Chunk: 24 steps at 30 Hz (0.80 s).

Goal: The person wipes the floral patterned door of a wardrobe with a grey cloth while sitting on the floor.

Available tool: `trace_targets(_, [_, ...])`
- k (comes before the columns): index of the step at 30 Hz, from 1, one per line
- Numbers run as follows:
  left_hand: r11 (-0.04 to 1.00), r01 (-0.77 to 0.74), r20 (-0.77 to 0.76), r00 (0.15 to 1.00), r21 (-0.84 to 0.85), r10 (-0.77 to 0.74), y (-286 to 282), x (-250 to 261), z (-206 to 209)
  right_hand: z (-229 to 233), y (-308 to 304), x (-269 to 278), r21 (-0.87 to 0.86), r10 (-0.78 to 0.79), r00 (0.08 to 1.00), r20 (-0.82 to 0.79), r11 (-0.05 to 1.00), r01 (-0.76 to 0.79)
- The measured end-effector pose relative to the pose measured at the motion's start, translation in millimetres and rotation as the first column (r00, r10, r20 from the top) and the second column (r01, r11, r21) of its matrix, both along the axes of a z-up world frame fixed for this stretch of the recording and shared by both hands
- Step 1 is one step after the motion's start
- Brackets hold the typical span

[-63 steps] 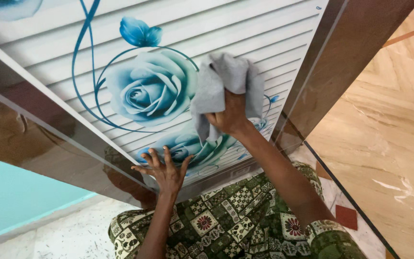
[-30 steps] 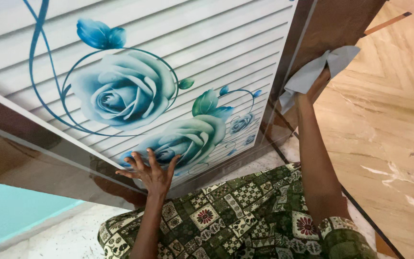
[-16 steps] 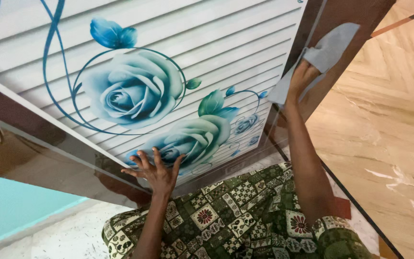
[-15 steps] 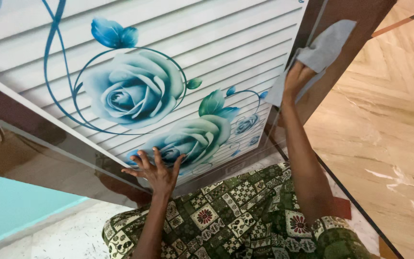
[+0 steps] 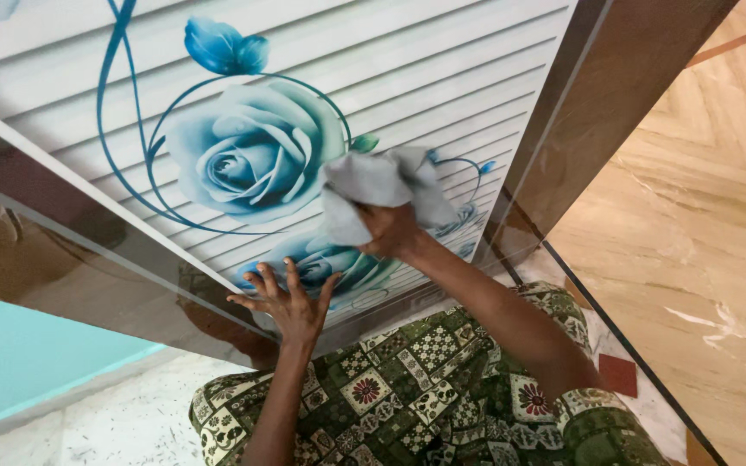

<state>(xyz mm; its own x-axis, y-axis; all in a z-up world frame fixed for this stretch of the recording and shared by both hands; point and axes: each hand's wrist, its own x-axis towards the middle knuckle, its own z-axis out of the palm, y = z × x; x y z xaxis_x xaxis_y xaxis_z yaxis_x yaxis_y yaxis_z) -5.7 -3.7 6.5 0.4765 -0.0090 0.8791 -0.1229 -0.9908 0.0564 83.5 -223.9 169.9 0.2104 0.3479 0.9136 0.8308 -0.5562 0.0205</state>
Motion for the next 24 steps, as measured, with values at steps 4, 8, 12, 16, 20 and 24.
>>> trace_targets(4, [1.000,-0.006,-0.012,1.000,0.005,0.006,3.5,0.4,-7.7,10.6,0.7,-9.0,-0.115,0.031,0.999,0.005,0.993,-0.030])
trace_targets(8, [1.000,-0.019,-0.011,1.000,0.016,0.020,5.9,3.8,-8.0,25.0,-37.4,13.6,-0.055,-0.046,0.998,0.036,0.997,0.048])
trace_targets(12, [0.999,-0.020,0.026,0.999,0.031,0.019,4.7,4.6,-5.2,28.5,-97.9,48.7,0.132,-0.175,0.985,0.014,0.976,0.171])
trace_targets(16, [0.999,-0.022,0.010,1.000,0.032,0.021,5.2,4.1,-5.7,12.9,-162.3,89.5,0.378,-0.263,0.964,-0.046,0.889,0.260])
trace_targets(20, [0.998,-0.049,0.014,0.999,0.040,0.048,4.8,4.2,-6.0,-17.5,-226.3,130.0,0.588,-0.309,0.944,-0.113,0.745,0.315])
trace_targets(24, [0.999,-0.048,0.011,0.999,0.026,0.048,3.5,4.0,-4.4,-60.6,-281.2,164.1,0.693,-0.342,0.913,-0.224,0.602,0.396])
